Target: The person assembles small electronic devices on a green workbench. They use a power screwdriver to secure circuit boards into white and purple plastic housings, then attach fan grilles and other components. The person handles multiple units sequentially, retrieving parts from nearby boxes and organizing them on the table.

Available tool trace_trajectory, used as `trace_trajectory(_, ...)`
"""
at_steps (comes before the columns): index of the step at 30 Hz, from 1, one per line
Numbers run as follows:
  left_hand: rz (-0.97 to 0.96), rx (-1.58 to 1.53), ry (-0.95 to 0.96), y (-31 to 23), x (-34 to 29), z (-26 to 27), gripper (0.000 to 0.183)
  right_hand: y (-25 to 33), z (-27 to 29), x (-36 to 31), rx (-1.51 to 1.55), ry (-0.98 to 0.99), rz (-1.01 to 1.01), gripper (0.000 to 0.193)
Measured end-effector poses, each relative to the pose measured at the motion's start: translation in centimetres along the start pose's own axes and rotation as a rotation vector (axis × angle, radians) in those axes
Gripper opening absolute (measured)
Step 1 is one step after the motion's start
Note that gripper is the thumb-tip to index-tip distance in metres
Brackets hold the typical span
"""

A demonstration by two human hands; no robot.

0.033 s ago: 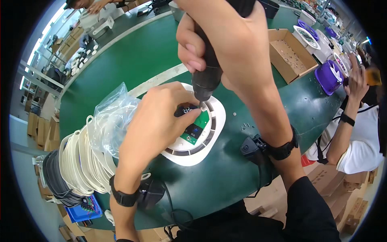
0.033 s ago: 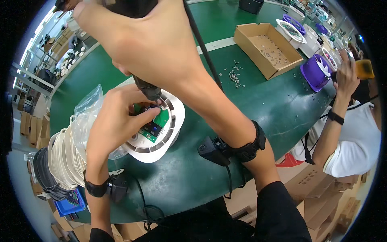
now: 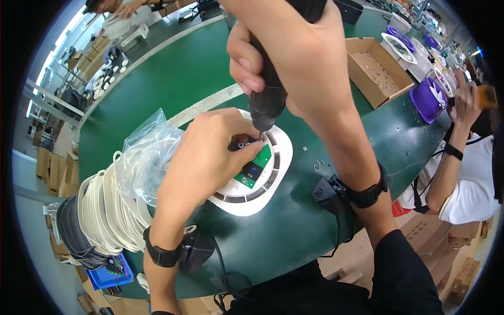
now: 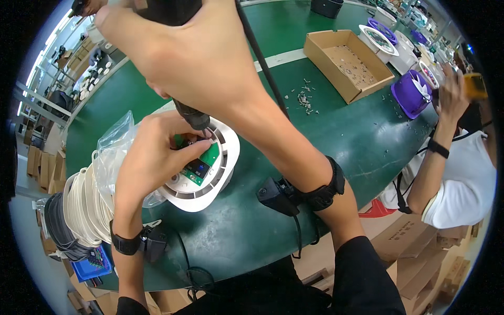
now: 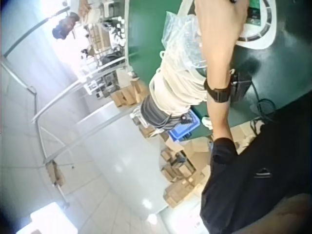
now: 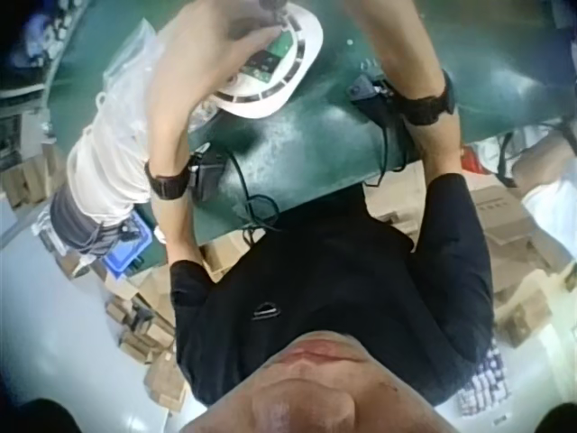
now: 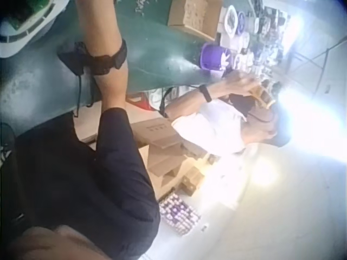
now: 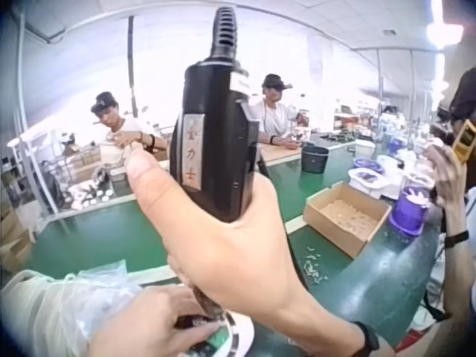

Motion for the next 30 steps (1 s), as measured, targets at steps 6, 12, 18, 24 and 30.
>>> trace_trajectory(6,-0.032,0.110,0.069,-0.8,1.1,-0.6,0.016,0.7,2.1,0.7,0.028,-0.023,0.167,0.028)
trace_trajectory(12,-0.075,-0.014,-0.081,-1.3,1.7,-1.6,0.021,4.1,4.7,1.0,0.148,-0.079,0.331,0.034)
trace_trajectory(18,-0.156,0.239,0.161,0.8,-0.9,2.7,0.097,4.7,5.7,0.2,0.071,-0.177,0.288,0.034)
trace_trajectory(24,0.164,0.146,0.217,1.4,-4.2,0.9,0.107,1.8,3.1,-1.2,0.124,-0.070,0.257,0.034)
trace_trajectory(30,0.142,0.033,0.193,1.4,-4.5,0.9,0.096,-1.9,0.8,-2.9,0.164,0.032,0.222,0.034)
Point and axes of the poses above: each hand's wrist, its own x-axis towards the middle knuckle, its own z-axis out of the back of the hand, y = z × x, the point moved 3 cm from there along x, towards the middle knuckle, and after that the axes turned 6 degrees about z, right-handed, at the moved point
